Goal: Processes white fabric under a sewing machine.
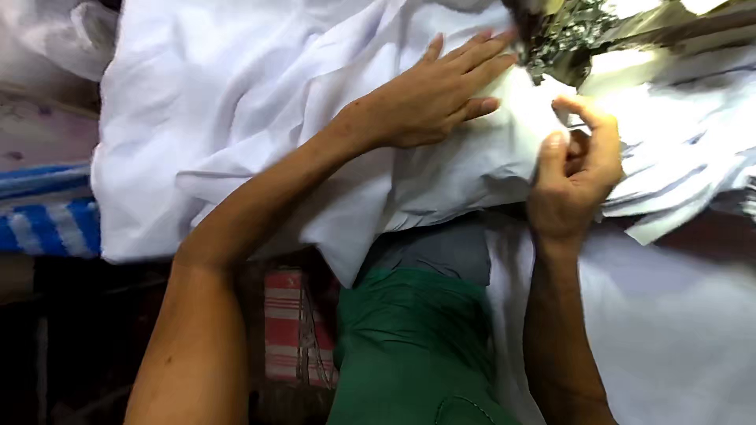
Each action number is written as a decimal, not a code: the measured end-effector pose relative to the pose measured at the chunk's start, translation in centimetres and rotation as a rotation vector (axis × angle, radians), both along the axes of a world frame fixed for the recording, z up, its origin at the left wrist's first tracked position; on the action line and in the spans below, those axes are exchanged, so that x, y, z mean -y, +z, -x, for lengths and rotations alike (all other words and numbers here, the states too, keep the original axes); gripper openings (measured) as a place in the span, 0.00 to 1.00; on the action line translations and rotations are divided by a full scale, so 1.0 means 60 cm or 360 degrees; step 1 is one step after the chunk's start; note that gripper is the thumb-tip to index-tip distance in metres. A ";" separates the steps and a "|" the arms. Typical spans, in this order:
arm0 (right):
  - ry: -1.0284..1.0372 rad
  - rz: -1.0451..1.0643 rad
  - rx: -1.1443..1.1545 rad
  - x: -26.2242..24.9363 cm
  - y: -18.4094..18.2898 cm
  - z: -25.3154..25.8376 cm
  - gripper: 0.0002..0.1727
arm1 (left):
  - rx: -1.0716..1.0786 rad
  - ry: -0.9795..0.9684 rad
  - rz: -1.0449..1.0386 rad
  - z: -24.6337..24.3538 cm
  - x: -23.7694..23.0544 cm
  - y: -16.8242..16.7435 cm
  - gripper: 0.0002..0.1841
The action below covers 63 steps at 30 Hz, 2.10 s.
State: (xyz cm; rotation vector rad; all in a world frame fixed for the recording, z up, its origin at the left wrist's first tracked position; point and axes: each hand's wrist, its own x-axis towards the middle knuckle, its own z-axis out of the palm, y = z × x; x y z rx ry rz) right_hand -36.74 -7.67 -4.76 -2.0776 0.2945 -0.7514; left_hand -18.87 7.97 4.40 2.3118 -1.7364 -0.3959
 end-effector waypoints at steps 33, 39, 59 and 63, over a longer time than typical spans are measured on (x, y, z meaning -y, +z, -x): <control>0.0545 -0.1071 0.0132 0.007 -0.019 0.062 0.30 | -0.0629 -0.0433 0.0388 0.045 0.059 0.040 0.20; 0.0600 -0.0789 0.0168 0.009 -0.027 0.084 0.24 | -0.0400 0.0038 0.0741 0.037 0.074 0.020 0.15; -0.0135 -0.0798 -0.0019 -0.036 -0.045 0.161 0.13 | -0.0161 0.0334 0.0763 0.055 0.080 -0.030 0.06; -0.0144 -0.0806 -0.0007 -0.038 -0.046 0.164 0.13 | -0.0040 0.0275 0.0800 0.056 0.081 -0.035 0.07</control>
